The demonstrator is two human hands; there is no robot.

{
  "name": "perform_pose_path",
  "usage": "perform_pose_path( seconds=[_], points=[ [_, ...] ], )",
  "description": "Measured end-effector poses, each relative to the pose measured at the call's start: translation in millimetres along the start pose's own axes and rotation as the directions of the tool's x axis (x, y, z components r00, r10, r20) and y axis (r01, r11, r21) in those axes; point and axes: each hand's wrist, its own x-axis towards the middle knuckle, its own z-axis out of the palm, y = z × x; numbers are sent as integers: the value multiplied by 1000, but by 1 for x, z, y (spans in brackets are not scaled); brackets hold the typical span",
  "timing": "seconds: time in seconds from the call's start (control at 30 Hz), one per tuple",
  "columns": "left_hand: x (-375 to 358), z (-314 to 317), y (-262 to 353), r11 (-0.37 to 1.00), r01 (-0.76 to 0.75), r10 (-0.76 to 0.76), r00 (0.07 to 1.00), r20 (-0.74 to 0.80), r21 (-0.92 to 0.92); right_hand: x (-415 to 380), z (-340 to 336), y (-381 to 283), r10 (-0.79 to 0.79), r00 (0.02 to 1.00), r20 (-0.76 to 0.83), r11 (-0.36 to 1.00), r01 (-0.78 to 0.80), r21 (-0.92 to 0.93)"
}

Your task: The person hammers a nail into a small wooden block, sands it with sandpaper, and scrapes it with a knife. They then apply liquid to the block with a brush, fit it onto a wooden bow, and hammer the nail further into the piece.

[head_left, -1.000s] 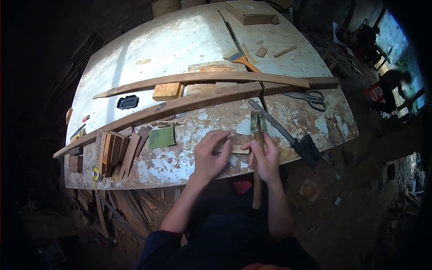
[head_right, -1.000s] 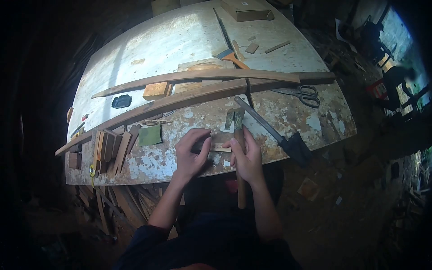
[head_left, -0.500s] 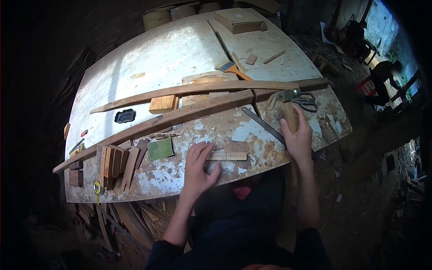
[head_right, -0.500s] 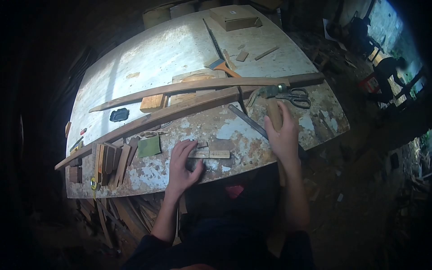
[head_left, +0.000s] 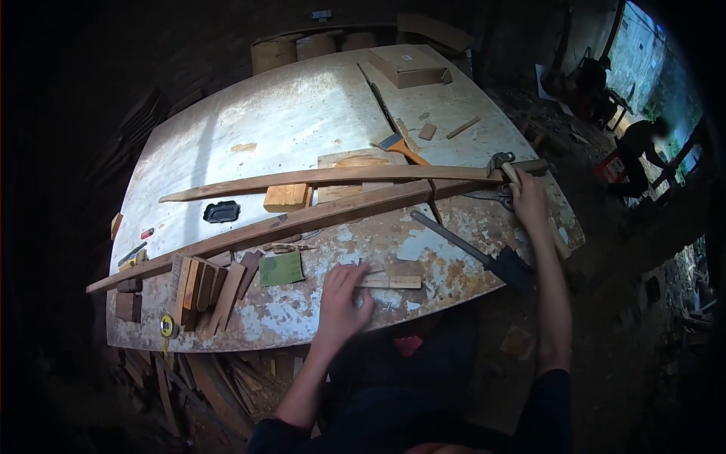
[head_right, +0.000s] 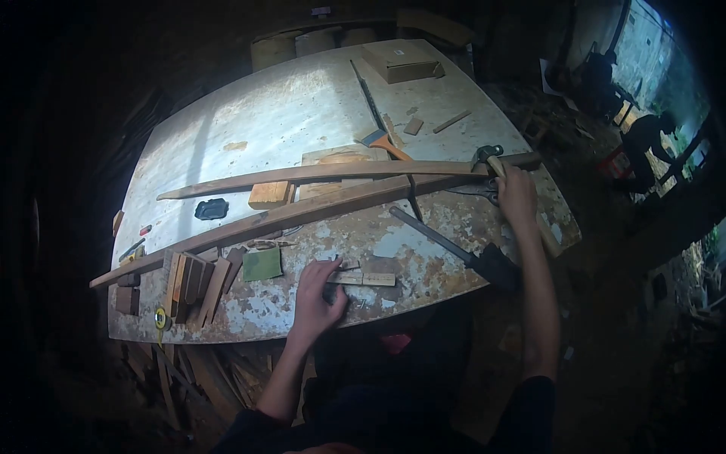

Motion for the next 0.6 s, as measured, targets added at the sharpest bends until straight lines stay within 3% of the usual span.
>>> perform_pose_path(
  seconds=[0.1, 0.2, 0.33, 0.4, 0.53, 0.6],
  points=[
    [0, 0, 1, 1000, -2, 1, 1000, -12, -23, -11, 13, 12, -85, 984, -159, 995, 91, 34],
    [2, 0, 2, 999, 5, -6, 999, -36, -50, -41, -16, -39, -209, 946, -247, 972, 228, 50],
    [1, 2, 3, 1000, -13, 11, 996, -90, -23, -80, -37, -84, -305, 950, 66, 928, 281, 246],
    [1, 2, 6, 992, -75, 85, 991, -106, 98, -98, -40, -96, -350, 928, 128, 899, 295, 323],
    [0, 5, 9, 967, -139, 167, 978, -121, 216, -120, -40, -121, -379, 906, 191, 862, 270, 428],
    [-1, 5, 7, 961, -141, 176, 975, -133, 240, -133, -33, -139, -422, 900, 108, 810, 321, 492]
  ],
)
